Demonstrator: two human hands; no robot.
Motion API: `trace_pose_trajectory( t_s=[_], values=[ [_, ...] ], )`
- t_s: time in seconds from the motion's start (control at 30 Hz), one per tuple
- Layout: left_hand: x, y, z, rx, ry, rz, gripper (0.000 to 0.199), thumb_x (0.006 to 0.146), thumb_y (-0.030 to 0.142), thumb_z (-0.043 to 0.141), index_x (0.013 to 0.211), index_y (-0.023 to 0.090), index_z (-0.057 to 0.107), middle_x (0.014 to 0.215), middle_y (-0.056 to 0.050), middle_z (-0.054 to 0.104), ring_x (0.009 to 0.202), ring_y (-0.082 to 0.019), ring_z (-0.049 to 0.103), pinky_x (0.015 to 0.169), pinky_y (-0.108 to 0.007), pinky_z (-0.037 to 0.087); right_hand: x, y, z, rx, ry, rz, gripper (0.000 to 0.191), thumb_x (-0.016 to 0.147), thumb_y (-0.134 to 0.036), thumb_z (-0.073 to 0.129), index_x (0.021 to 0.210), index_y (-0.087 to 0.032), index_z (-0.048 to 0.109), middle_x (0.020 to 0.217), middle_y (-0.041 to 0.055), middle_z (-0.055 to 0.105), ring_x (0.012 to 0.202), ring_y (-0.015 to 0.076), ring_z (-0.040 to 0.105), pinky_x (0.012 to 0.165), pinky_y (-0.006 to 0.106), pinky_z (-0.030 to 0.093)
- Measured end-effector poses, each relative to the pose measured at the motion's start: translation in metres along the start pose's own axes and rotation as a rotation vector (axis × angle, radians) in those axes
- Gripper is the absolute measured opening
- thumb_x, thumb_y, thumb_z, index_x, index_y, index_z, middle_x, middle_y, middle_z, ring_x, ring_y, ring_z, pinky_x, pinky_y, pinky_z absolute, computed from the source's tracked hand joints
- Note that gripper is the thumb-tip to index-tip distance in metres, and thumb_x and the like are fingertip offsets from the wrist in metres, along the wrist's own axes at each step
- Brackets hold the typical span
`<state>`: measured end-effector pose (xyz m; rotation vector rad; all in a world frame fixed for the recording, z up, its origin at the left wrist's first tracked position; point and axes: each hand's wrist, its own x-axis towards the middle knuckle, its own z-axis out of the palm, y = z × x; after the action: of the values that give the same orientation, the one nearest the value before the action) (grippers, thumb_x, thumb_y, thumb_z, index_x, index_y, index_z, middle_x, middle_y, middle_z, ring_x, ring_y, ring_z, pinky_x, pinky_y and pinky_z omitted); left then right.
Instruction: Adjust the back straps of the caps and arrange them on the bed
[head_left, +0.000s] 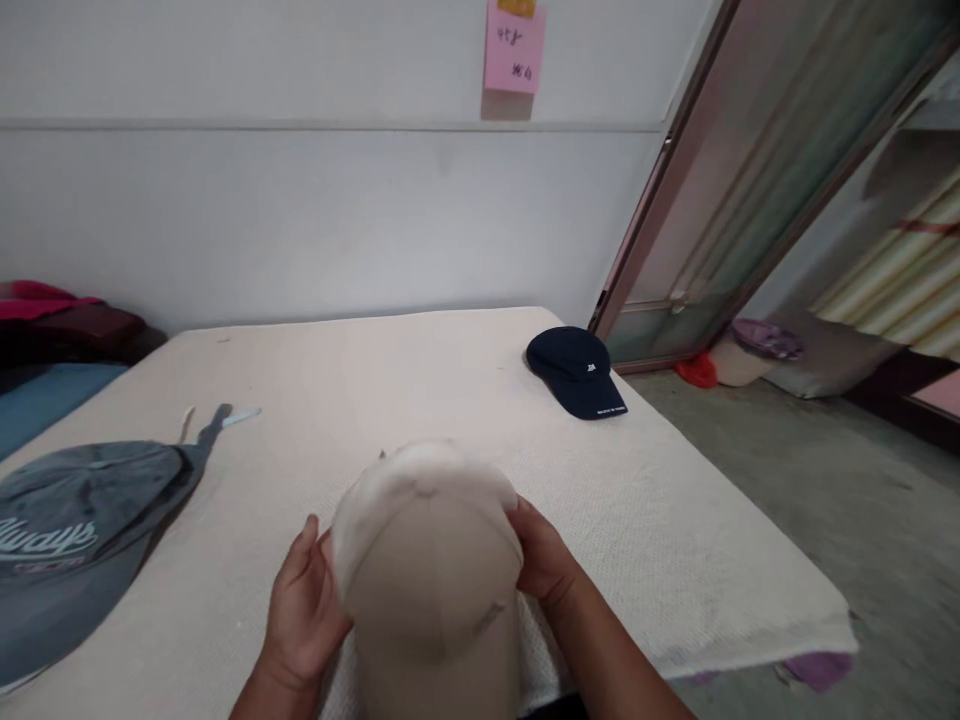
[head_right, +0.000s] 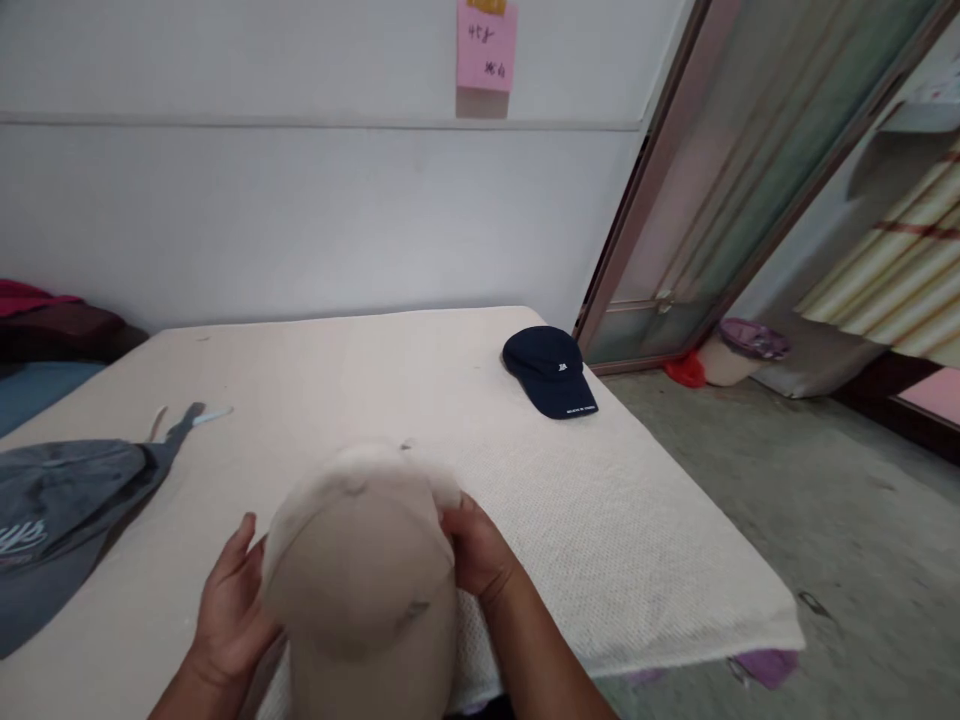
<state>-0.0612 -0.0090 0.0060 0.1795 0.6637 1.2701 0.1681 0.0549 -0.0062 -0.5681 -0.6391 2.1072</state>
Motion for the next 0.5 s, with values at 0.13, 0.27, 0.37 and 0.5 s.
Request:
trace_pose_trajectory(
  t_s=[0.13, 0.27, 0.37, 0.5],
  values=[
    [-0.006, 0.008, -0.004, 0.050, 0.216, 0.010, 0.018, 0.077, 0.022, 0.060, 0.082, 0.015, 0.076, 0.072, -0.008, 0.076, 0.083, -0.027, 0.070, 0.087, -0.036, 0.050, -0.003, 0.010, -0.004, -0.043, -0.109, 0.156, 0.033, 0.052, -0.014, 0.077, 0.083, -0.013, 0.070, 0.072, 0.0036, 0.068, 0.061, 0.0131, 0.059, 0.058, 0.023, 0.044],
    [-0.014, 0.009, -0.008, 0.160, 0.246, 0.076, 0.011, 0.065, 0.018, 0.074, 0.076, 0.017, 0.075, 0.071, -0.005, 0.075, 0.071, -0.024, 0.071, 0.070, -0.029, 0.054, -0.001, 0.008, -0.003, -0.038, -0.202, 0.196, 0.036, 0.060, -0.024, 0.076, 0.092, -0.010, 0.070, 0.079, 0.0078, 0.069, 0.069, 0.0149, 0.062, 0.063, 0.024, 0.046],
    [-0.019, 0.009, -0.012, 0.229, 0.121, 0.032, 0.020, 0.068, 0.016, 0.072, 0.088, 0.018, 0.075, 0.079, -0.006, 0.075, 0.072, -0.024, 0.070, 0.068, -0.029, 0.054, 0.002, 0.005, 0.001, -0.060, -0.234, 0.186, 0.039, 0.062, -0.022, 0.075, 0.099, -0.009, 0.069, 0.085, 0.0092, 0.070, 0.074, 0.0150, 0.063, 0.067, 0.024, 0.047],
    [-0.029, 0.007, -0.022, 0.293, 0.044, -0.058, 0.023, 0.069, 0.014, 0.070, 0.091, 0.019, 0.074, 0.080, -0.007, 0.075, 0.069, -0.023, 0.069, 0.064, -0.030, 0.053, 0.004, 0.006, 0.003, -0.059, -0.262, 0.187, 0.041, 0.062, -0.017, 0.074, 0.102, -0.010, 0.069, 0.088, 0.0078, 0.070, 0.073, 0.0135, 0.064, 0.067, 0.023, 0.048]
  ],
)
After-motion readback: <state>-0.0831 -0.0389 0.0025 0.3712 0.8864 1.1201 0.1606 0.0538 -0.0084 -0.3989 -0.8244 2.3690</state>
